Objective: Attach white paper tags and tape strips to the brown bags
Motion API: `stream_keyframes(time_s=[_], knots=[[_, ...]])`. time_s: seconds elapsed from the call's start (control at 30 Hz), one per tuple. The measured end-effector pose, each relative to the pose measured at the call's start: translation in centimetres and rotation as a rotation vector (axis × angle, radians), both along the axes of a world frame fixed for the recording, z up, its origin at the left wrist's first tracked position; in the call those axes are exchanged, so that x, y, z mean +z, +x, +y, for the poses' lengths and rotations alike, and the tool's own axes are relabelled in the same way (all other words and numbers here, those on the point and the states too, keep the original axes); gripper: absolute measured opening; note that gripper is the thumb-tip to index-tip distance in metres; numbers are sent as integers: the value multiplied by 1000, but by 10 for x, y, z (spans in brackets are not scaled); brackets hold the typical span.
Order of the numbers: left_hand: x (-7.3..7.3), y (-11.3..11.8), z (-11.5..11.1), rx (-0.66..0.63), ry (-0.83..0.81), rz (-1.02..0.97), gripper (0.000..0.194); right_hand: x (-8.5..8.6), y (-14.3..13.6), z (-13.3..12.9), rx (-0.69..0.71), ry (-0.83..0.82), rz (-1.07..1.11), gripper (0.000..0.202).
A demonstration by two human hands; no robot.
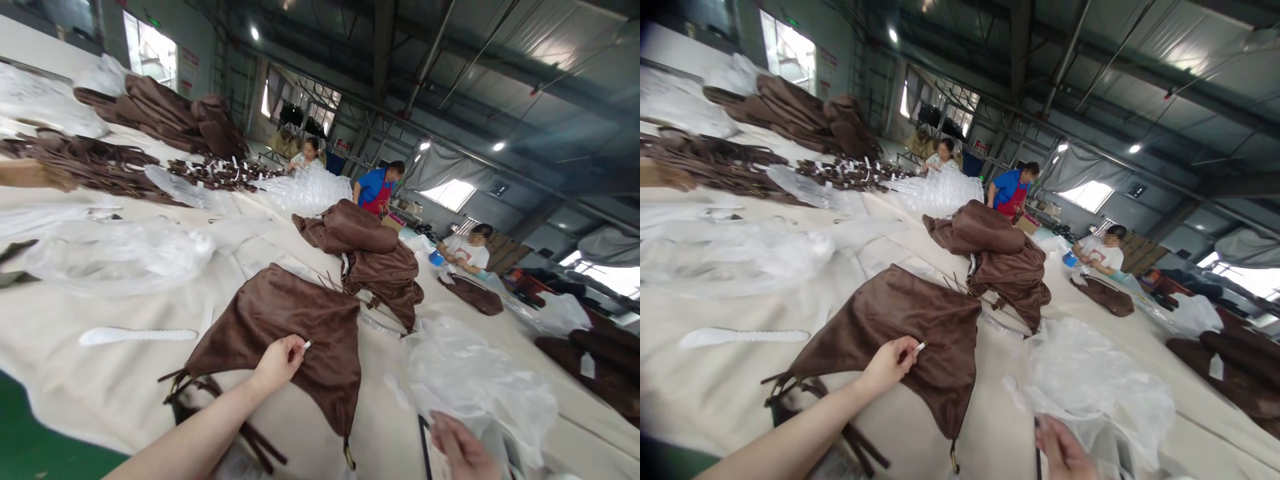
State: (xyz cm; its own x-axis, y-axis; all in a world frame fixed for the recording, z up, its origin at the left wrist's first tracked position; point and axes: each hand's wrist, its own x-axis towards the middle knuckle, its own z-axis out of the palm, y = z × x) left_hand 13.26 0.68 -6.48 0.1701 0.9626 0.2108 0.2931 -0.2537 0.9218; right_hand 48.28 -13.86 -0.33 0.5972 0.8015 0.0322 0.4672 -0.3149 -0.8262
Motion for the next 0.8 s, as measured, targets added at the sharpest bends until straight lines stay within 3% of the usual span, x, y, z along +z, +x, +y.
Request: stream_keyframes(time_s=[0.13,0.2,0.27,0.43,0.6,0.8], knots=[[-2,-2,1,15,144,149,15,-14,-115,94,456,27,208,40],[-5,-2,0,21,178,200,14,-23,-160,123,573,8,320,38],[-7,-2,-1,35,194,232,16,-32,-186,140,639,-16,439,38],[-12,-1,-5,87,241,324,30,-45,-196,150,704,-79,541,35],[-9,0,-8,81,320,417,26,-51,-190,151,737,-156,538,30],[-1,-2,-6,13,207,238,19,-52,-188,151,760,-214,472,26]])
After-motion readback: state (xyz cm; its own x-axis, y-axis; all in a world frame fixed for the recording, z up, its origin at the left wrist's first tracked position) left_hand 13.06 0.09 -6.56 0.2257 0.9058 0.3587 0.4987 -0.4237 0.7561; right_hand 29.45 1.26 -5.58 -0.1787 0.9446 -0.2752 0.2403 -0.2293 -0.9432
